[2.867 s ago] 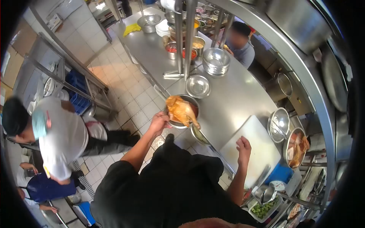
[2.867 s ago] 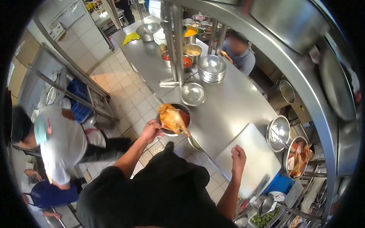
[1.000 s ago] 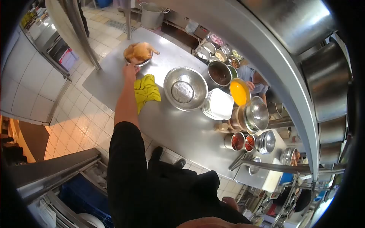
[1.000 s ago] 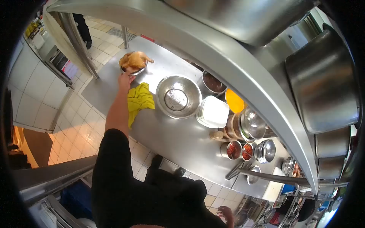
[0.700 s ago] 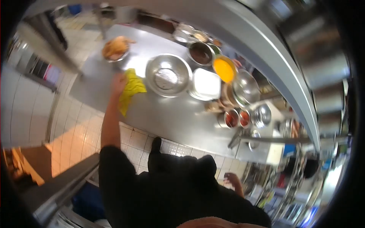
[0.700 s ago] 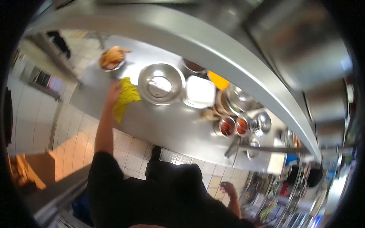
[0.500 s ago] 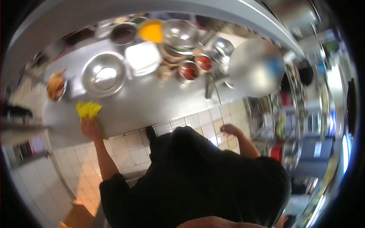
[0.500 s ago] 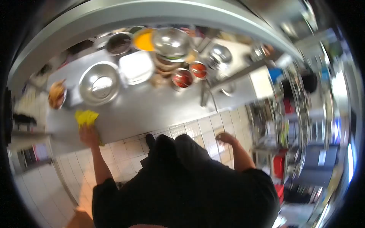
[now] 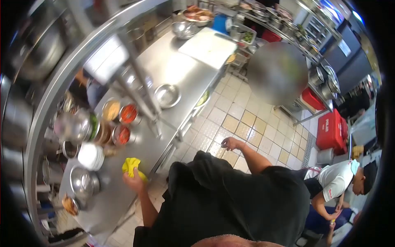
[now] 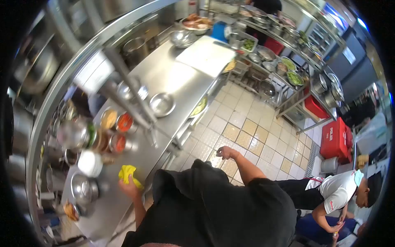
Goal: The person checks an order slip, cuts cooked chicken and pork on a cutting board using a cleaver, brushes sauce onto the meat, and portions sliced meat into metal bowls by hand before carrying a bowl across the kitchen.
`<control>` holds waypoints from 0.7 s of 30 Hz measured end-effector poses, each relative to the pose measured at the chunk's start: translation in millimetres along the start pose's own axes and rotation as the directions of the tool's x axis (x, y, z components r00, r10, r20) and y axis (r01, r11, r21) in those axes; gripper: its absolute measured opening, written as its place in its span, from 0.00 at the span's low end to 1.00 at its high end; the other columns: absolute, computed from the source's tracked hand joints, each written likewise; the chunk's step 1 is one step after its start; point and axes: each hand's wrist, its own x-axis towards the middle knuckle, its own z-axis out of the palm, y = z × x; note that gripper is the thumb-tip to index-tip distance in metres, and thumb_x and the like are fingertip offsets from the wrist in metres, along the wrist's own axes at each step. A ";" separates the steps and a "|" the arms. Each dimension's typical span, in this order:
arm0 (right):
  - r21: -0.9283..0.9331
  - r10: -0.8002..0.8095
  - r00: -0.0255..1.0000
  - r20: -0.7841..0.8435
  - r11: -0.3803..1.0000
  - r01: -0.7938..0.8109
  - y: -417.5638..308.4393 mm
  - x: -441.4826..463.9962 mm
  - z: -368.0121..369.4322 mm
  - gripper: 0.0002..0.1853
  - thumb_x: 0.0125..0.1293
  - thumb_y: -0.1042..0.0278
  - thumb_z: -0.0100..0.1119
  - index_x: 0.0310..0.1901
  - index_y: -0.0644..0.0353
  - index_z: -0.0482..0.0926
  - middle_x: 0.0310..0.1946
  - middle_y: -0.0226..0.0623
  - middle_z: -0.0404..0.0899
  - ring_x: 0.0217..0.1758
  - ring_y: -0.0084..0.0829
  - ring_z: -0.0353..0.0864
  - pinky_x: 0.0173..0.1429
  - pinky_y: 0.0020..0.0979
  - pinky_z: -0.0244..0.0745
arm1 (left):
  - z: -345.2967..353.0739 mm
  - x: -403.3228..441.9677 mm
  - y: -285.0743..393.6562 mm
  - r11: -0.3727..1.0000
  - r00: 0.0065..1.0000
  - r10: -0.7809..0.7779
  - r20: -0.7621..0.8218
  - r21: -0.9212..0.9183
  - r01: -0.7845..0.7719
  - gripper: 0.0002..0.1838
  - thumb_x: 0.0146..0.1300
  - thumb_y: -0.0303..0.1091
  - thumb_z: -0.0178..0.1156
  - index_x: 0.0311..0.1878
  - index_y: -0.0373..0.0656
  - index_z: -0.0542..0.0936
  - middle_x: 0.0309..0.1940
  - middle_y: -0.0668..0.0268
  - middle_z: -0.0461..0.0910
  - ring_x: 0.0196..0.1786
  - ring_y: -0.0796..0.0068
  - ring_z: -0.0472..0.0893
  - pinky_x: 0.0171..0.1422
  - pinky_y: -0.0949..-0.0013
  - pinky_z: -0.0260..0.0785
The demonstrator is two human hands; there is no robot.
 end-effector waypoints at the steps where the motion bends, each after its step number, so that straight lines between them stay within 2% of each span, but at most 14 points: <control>1: 0.085 -0.021 1.000 -0.023 0.996 0.023 20.0 -3.2 -13.2 0.22 0.62 0.53 0.62 0.53 0.58 0.81 0.32 0.46 0.84 0.29 0.31 0.86 0.31 0.32 0.81 | 9.1 1.5 14.0 1.000 1.000 0.021 0.005 0.009 -0.021 0.21 0.54 0.41 0.71 0.43 0.36 0.78 0.48 0.45 0.76 0.52 0.46 0.74 0.54 0.49 0.67; 2: -0.542 -0.675 0.738 0.016 0.614 0.574 104.0 47.0 -21.2 0.22 0.62 0.55 0.62 0.53 0.59 0.80 0.32 0.48 0.85 0.30 0.34 0.86 0.36 0.34 0.81 | 19.1 4.2 18.1 0.985 0.990 0.054 0.130 0.157 -0.075 0.22 0.55 0.39 0.71 0.47 0.35 0.77 0.51 0.45 0.75 0.55 0.45 0.73 0.58 0.50 0.66; 3: -0.547 -0.727 0.683 -0.066 0.599 0.585 110.2 32.5 -31.7 0.24 0.61 0.56 0.62 0.54 0.64 0.80 0.34 0.50 0.85 0.31 0.37 0.86 0.39 0.36 0.80 | 29.4 6.5 20.7 0.945 0.965 0.067 0.253 0.296 -0.143 0.24 0.56 0.38 0.70 0.51 0.35 0.76 0.54 0.45 0.74 0.58 0.45 0.72 0.62 0.50 0.64; 4: -0.246 -0.398 0.886 -0.238 0.907 0.341 93.0 3.8 -43.0 0.24 0.62 0.56 0.62 0.54 0.66 0.79 0.35 0.50 0.85 0.32 0.36 0.87 0.39 0.36 0.80 | 38.9 5.1 25.5 0.937 0.970 -0.009 0.243 0.342 -0.077 0.25 0.56 0.36 0.69 0.54 0.36 0.75 0.56 0.46 0.73 0.60 0.44 0.71 0.65 0.50 0.63; 5: 0.122 0.009 0.964 -0.266 0.992 0.025 64.7 -29.0 -56.9 0.25 0.62 0.56 0.63 0.54 0.67 0.79 0.36 0.50 0.85 0.33 0.35 0.87 0.38 0.35 0.80 | 50.2 7.9 39.1 0.921 0.971 -0.082 0.226 0.389 -0.013 0.26 0.56 0.34 0.68 0.57 0.37 0.74 0.58 0.47 0.72 0.61 0.44 0.71 0.68 0.50 0.61; 7: 0.239 0.118 0.959 -0.257 0.970 -0.055 81.4 -43.1 -78.9 0.26 0.62 0.54 0.64 0.54 0.67 0.79 0.40 0.48 0.84 0.37 0.34 0.86 0.39 0.32 0.78 | 43.0 14.6 116.0 0.918 0.964 0.123 0.235 0.343 -0.200 0.23 0.56 0.30 0.67 0.56 0.38 0.75 0.59 0.47 0.71 0.61 0.45 0.71 0.66 0.50 0.64; 8: 0.328 0.123 0.965 -0.233 0.944 -0.041 77.7 -57.3 -90.9 0.26 0.63 0.54 0.63 0.55 0.67 0.78 0.40 0.47 0.85 0.36 0.34 0.86 0.39 0.32 0.78 | 45.5 13.5 144.2 0.903 0.948 0.216 0.235 0.321 -0.285 0.22 0.56 0.28 0.66 0.55 0.38 0.75 0.60 0.48 0.70 0.61 0.46 0.71 0.65 0.50 0.66; 11: 0.331 0.093 0.965 -0.246 0.943 -0.006 82.4 -63.4 -143.6 0.26 0.62 0.53 0.65 0.53 0.67 0.79 0.38 0.44 0.86 0.35 0.35 0.86 0.38 0.34 0.79 | 98.4 -0.1 185.1 0.922 0.887 0.378 0.266 -0.021 -0.387 0.21 0.54 0.23 0.64 0.54 0.38 0.76 0.62 0.50 0.67 0.58 0.53 0.73 0.57 0.56 0.71; 12: 0.298 0.047 0.942 -0.331 0.953 0.057 78.1 -60.1 -163.8 0.22 0.62 0.53 0.65 0.46 0.68 0.83 0.35 0.45 0.85 0.37 0.35 0.86 0.39 0.35 0.78 | 111.5 -6.2 214.0 0.923 0.864 0.384 0.326 -0.131 -0.360 0.20 0.55 0.22 0.63 0.53 0.38 0.75 0.62 0.50 0.67 0.56 0.55 0.75 0.55 0.58 0.71; 15: 0.083 0.043 0.923 -0.383 0.996 -0.012 64.9 -27.3 -243.1 0.25 0.64 0.48 0.61 0.43 0.69 0.83 0.34 0.47 0.85 0.38 0.35 0.85 0.43 0.33 0.77 | 161.3 -31.7 284.9 0.896 0.774 0.404 0.488 -0.382 -0.227 0.17 0.56 0.21 0.60 0.51 0.36 0.76 0.62 0.52 0.67 0.48 0.61 0.77 0.50 0.65 0.73; 16: 0.176 0.096 0.878 -0.469 0.984 -0.013 52.8 -22.6 -265.7 0.22 0.63 0.52 0.63 0.36 0.69 0.85 0.31 0.46 0.85 0.38 0.37 0.84 0.46 0.33 0.77 | 188.8 -38.2 296.6 0.887 0.743 0.404 0.534 -0.426 -0.176 0.16 0.57 0.20 0.60 0.51 0.35 0.76 0.62 0.53 0.66 0.45 0.63 0.78 0.49 0.66 0.73; 19: 0.205 0.063 0.807 -0.587 0.976 0.074 38.7 7.5 -334.6 0.18 0.59 0.59 0.67 0.43 0.68 0.84 0.37 0.47 0.86 0.37 0.37 0.84 0.48 0.34 0.77 | 261.9 -43.0 361.6 0.833 0.661 0.457 0.595 -0.547 -0.084 0.13 0.59 0.20 0.58 0.48 0.34 0.77 0.62 0.52 0.67 0.41 0.67 0.79 0.47 0.69 0.74; 20: -0.036 -0.206 0.629 -0.750 0.961 0.273 51.9 25.5 -350.9 0.22 0.54 0.67 0.69 0.52 0.65 0.81 0.44 0.48 0.84 0.37 0.37 0.84 0.48 0.34 0.78 | 284.3 -39.4 390.2 0.811 0.635 0.482 0.604 -0.582 -0.062 0.11 0.60 0.20 0.58 0.47 0.34 0.78 0.61 0.52 0.68 0.41 0.68 0.79 0.46 0.70 0.75; 21: 0.081 -0.090 0.669 -0.738 0.972 0.220 45.4 24.5 -376.5 0.25 0.53 0.68 0.69 0.54 0.64 0.79 0.45 0.48 0.84 0.39 0.39 0.85 0.49 0.35 0.78 | 310.4 -33.5 416.1 0.790 0.641 0.502 0.581 -0.609 -0.067 0.11 0.60 0.20 0.58 0.47 0.33 0.78 0.61 0.52 0.68 0.42 0.68 0.80 0.46 0.70 0.75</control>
